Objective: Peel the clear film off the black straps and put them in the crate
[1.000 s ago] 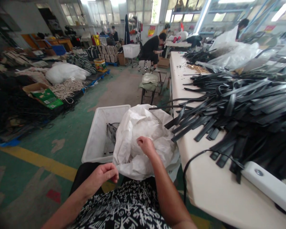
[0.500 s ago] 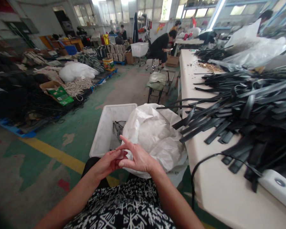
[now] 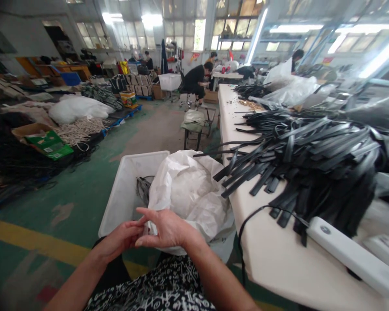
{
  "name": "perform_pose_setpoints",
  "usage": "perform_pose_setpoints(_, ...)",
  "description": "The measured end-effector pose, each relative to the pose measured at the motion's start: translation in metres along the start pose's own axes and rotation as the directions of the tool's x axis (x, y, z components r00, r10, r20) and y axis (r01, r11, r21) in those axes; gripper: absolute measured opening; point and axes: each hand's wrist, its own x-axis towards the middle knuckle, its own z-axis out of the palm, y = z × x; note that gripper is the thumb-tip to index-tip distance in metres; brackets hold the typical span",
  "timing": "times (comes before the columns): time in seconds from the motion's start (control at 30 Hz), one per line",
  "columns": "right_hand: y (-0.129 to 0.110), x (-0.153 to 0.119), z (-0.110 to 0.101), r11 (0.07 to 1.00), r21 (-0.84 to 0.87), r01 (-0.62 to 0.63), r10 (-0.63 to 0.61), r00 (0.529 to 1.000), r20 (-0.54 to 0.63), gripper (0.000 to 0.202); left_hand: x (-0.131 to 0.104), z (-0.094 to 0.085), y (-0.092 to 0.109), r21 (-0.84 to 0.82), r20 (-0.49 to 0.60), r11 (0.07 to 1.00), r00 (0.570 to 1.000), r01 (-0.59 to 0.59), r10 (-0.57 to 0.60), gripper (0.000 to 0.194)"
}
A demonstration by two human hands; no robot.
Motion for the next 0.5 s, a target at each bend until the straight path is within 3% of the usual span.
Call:
perform_pose_setpoints(0.1, 0.012, -0.001, -0.004, 0.997, -0.029, -0.069, 0.062, 0.978, -0.199, 0.055, -0.002, 0.0, 0.005, 0.045, -0.039, 0.999, 0.999, 0.006, -0.004, 0.027)
perform_pose_setpoints(0.23, 0.026, 0.0, -0.032, 0.982, -0.048, -0.182, 0.127, 0.831, -0.541, 0.036, -0.011, -0.006, 0.022, -0.027, -0.162, 0.999, 0.986, -0.042, 0.037, 0.034)
perform_pose_setpoints(0.37, 0.016, 0.02, -0.08, 0.979, -0.078, -0.186, 0.095, 0.767, -0.635, 0.029, -0.021, -0.001, 0.045, -0.069, -0.248, 0.989, 0.962, -0.133, 0.112, 0.04)
perform_pose_setpoints(0.5, 0.007, 0.059, -0.141, 0.918, -0.284, -0.277, 0.058, 0.802, -0.594, 0.031, -0.037, 0.015, 0.063, 0.012, -0.197, 0.957, 0.938, -0.29, 0.286, 0.038)
